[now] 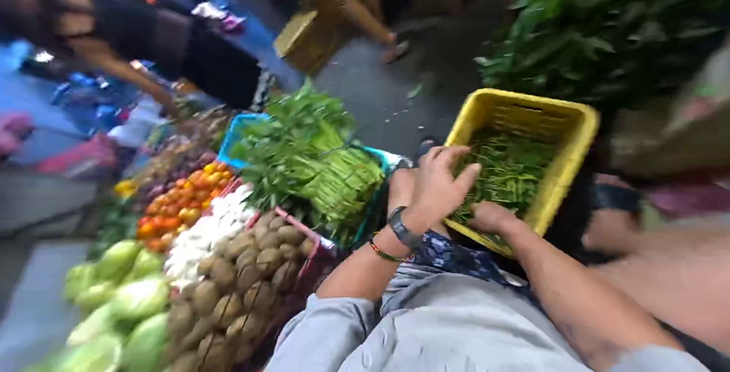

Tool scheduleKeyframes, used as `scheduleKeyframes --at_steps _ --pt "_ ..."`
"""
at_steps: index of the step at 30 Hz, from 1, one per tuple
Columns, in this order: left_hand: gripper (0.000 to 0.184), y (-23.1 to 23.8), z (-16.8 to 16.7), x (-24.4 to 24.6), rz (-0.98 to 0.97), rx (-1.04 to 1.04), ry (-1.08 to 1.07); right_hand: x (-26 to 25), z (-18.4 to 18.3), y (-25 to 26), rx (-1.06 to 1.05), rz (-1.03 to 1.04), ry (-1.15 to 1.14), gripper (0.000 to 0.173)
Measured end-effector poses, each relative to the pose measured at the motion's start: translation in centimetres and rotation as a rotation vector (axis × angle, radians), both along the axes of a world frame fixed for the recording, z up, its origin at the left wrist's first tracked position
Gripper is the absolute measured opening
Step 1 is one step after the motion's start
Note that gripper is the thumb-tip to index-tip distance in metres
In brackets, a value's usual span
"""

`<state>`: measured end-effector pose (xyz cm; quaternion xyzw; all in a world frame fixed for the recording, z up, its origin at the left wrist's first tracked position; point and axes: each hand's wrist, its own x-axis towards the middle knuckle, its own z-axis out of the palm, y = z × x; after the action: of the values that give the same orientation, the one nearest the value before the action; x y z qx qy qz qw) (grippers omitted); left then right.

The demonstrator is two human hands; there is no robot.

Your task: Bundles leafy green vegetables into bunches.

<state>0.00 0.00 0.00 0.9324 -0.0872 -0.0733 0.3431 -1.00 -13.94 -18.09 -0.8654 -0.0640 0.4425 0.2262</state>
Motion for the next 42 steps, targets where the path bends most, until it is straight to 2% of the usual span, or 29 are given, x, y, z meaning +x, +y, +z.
scheduleKeyframes --at_steps 2,6,9,11,13,15,18,22,25,30,34,36,39,42 --pt "0.040 8.1 -2.1 0.8 0.222 0.099 0.082 0.7 -2.5 1.0 -0.037 0.055 0.011 0.053" --pt "0.055 22.0 -4.5 -0.7 0.755 0.276 0.159 0.7 -3.0 1.1 -0.076 0.106 0.042 0.053" --pt "0.062 27.1 -5.8 -1.8 1.005 0.314 0.179 0.5 -3.2 1.0 -0.089 0.111 0.051 0.053" --pt "0.056 26.8 -5.8 -1.6 0.998 0.293 0.145 0.6 -3.5 0.6 -0.109 0.114 0.054 0.053" --pt "0.051 25.1 -6.1 -0.8 0.898 0.221 0.112 0.5 -3.4 0.3 -0.126 0.113 0.069 0.053" --pt "0.054 23.3 -6.9 0.2 0.834 0.161 0.126 0.2 -3.3 0.1 -0.139 0.108 0.077 0.053" --pt "0.070 20.9 -7.1 2.8 0.878 0.275 0.202 0.0 -2.8 0.0 -0.144 0.083 0.071 0.053" --pt "0.069 19.2 -6.6 5.6 0.992 0.390 0.279 0.0 -1.9 0.4 -0.132 0.082 0.055 0.052" --pt "0.071 19.5 -6.1 7.6 1.036 0.425 0.342 0.1 -1.6 1.0 -0.118 0.090 0.043 0.050" --pt "0.063 22.2 -4.6 7.5 0.855 0.446 0.451 0.5 -1.4 1.2 -0.087 0.092 0.021 0.050" --pt "0.066 22.3 -4.1 8.2 0.756 0.530 0.506 0.5 -1.7 0.7 -0.094 0.085 0.029 0.051" --pt "0.063 22.7 -4.3 8.2 0.800 0.479 0.493 0.5 -1.4 0.6 -0.093 0.067 0.017 0.050" --pt "0.059 23.1 -4.2 7.7 0.923 0.289 0.488 0.4 -0.7 0.8 -0.077 0.050 -0.002 0.050" --pt "0.067 23.4 -4.6 6.6 0.992 0.171 0.417 0.5 -0.6 0.8 -0.060 0.026 -0.010 0.050"
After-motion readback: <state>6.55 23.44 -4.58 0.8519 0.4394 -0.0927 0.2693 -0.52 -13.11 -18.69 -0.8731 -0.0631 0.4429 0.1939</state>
